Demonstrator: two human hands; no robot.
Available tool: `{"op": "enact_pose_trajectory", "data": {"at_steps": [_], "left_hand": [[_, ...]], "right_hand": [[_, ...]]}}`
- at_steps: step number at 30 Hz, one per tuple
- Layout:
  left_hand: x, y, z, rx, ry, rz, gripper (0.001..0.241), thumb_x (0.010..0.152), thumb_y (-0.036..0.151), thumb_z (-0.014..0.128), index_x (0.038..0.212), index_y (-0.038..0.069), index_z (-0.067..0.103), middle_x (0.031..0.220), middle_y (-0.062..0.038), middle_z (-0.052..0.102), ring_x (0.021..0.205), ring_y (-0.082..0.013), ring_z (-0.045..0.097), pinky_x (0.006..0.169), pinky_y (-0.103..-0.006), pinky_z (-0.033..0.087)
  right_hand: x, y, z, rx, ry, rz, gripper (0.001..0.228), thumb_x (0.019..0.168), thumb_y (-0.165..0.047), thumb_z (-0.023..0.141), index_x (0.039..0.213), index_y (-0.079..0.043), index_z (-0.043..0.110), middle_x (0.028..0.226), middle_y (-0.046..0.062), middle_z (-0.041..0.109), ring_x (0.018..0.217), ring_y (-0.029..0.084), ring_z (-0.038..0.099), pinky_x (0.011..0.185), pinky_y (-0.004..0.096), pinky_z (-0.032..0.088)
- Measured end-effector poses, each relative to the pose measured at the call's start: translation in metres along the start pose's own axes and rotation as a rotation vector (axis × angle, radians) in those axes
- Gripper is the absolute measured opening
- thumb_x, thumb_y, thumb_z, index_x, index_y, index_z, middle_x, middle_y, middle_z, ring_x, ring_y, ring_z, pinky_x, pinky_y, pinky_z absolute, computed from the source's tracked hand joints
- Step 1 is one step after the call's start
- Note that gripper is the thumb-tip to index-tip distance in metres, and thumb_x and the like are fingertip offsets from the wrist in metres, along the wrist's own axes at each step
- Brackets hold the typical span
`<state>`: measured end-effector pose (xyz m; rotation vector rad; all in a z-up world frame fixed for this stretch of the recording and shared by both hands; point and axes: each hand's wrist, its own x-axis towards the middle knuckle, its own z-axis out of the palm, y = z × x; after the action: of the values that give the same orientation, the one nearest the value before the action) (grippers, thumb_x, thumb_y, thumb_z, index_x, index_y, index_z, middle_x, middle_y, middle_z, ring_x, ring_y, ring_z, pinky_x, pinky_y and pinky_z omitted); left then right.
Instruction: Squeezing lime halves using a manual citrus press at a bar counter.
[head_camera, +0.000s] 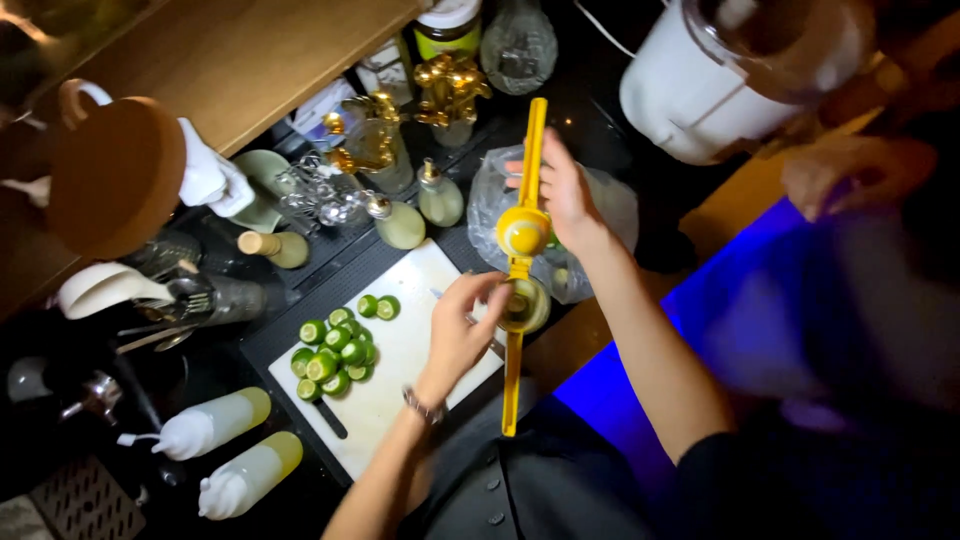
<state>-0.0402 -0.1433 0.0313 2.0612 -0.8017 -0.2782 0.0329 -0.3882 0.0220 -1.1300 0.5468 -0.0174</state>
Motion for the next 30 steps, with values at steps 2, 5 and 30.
{"op": "enact_pose_trajectory", "data": {"at_steps": [2, 5, 30], "left_hand": [[-0.028, -0.025, 0.021, -0.248, 0.181, -0.178, 0.028, 0.094, 0.035, 0.069, 0.110, 0.012, 0.074, 0.091, 0.000, 0.068, 0.081, -0.0176, 0.065, 0.076, -0.0294, 0.054], [-0.052, -0.025, 0.027, -1.153, 0.246, -0.667, 0.042, 0.109, 0.044, 0.071, 0.116, 0.003, 0.062, 0.092, -0.004, 0.056, 0.083, -0.0171, 0.054, 0.074, -0.0287, 0.045], [-0.033, -0.018, 0.086, -1.086, -0.349, -0.738, 0.060, 0.098, 0.057, 0.060, 0.094, -0.002, 0.069, 0.075, -0.011, 0.072, 0.062, -0.0199, 0.070, 0.056, -0.0334, 0.056]], "right_hand": [[-0.042, -0.020, 0.020, 0.040, -0.001, -0.031, 0.063, 0.100, -0.056, 0.041, 0.142, -0.011, 0.056, 0.115, 0.011, 0.073, 0.095, 0.017, 0.072, 0.085, 0.031, 0.052], [-0.122, -0.024, 0.029, 0.057, -0.110, -0.327, 0.059, 0.107, -0.047, 0.046, 0.146, -0.003, 0.051, 0.125, 0.007, 0.067, 0.099, 0.022, 0.073, 0.096, 0.036, 0.055], [-0.244, 0.152, -0.039, -0.394, -0.228, 0.329, 0.056, 0.101, -0.057, 0.048, 0.095, -0.003, 0.061, 0.075, 0.008, 0.064, 0.069, 0.019, 0.063, 0.069, 0.035, 0.053]]}}
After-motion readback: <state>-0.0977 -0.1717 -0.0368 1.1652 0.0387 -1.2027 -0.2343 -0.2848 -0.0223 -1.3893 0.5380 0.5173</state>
